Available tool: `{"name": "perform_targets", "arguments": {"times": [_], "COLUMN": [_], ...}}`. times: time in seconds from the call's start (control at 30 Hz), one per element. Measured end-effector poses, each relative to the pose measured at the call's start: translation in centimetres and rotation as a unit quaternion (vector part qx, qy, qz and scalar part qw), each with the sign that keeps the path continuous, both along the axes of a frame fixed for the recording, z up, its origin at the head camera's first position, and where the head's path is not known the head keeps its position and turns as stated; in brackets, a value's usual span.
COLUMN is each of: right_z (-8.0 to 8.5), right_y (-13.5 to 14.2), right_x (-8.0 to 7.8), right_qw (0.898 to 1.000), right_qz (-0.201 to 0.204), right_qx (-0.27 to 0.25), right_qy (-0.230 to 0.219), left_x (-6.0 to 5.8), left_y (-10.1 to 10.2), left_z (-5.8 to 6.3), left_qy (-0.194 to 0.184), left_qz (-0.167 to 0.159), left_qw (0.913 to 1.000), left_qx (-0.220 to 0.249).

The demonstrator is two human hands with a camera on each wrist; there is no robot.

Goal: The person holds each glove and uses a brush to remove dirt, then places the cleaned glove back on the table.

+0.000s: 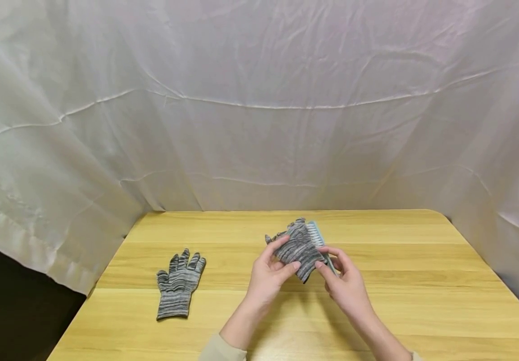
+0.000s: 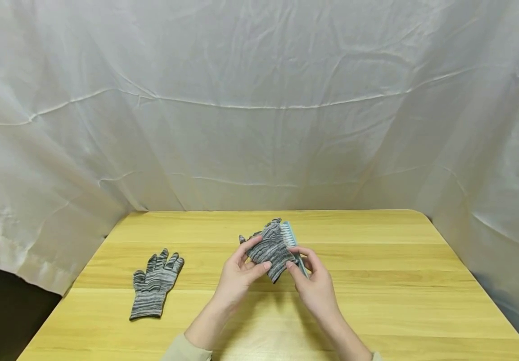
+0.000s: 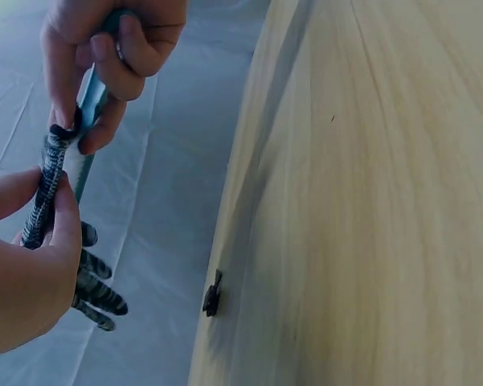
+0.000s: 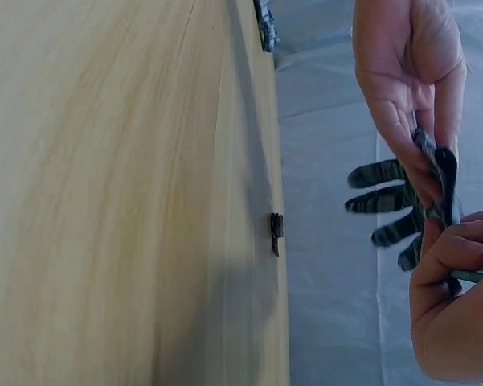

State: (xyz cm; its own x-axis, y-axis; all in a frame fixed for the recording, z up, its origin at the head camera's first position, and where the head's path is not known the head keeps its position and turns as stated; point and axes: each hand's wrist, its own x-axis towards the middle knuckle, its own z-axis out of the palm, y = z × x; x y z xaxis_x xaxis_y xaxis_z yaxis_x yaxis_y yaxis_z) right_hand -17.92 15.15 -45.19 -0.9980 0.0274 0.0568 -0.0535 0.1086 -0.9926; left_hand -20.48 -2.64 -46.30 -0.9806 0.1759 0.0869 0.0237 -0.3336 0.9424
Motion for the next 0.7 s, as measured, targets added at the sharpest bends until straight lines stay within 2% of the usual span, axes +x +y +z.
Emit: {"name": "perform_targets", "arguments": {"times": [0.2,0.33,0.4,0.47,0.53,0.63,0.7], "right_z": [0.1,0.1,0.0,-0.1,-0.2,-0.4,-0.5], "right_y": [0.8,1.2,1.3,1.2,1.0,0.6,0.2], "right_x": [-0.5,-0.7,-0.7,-0.7,-0.7,-0.6,-0.5], "right_qw": [0.999,0.995,0.988,0.975,0.956,0.925,0.909], "right_qz": [-0.017,-0.024,-0.024,-0.021,-0.019,-0.004,0.007], "right_qx": [0.015,0.064,0.105,0.149,0.184,0.211,0.216], "right_qy": [0.025,0.067,0.108,0.165,0.227,0.315,0.355], "left_x": [-0.6,-0.9,-1.0,-1.1,-1.1,-1.2,-1.2], "left_y": [-0.9,-1.7,-2.0,-2.3,-2.5,-2.7,-2.7], "left_z": [0.2,0.3,0.3,0.4,0.4,0.4,0.5], "left_qy": [0.027,0.038,0.039,0.039,0.039,0.044,0.047], "left_qz": [0.017,0.017,0.011,0.002,-0.005,-0.014,-0.017], "left_qw": [0.9993,0.9983,0.9982,0.9982,0.9981,0.9978,0.9975], "left_qx": [-0.021,-0.040,-0.044,-0.046,-0.046,-0.047,-0.049]}}
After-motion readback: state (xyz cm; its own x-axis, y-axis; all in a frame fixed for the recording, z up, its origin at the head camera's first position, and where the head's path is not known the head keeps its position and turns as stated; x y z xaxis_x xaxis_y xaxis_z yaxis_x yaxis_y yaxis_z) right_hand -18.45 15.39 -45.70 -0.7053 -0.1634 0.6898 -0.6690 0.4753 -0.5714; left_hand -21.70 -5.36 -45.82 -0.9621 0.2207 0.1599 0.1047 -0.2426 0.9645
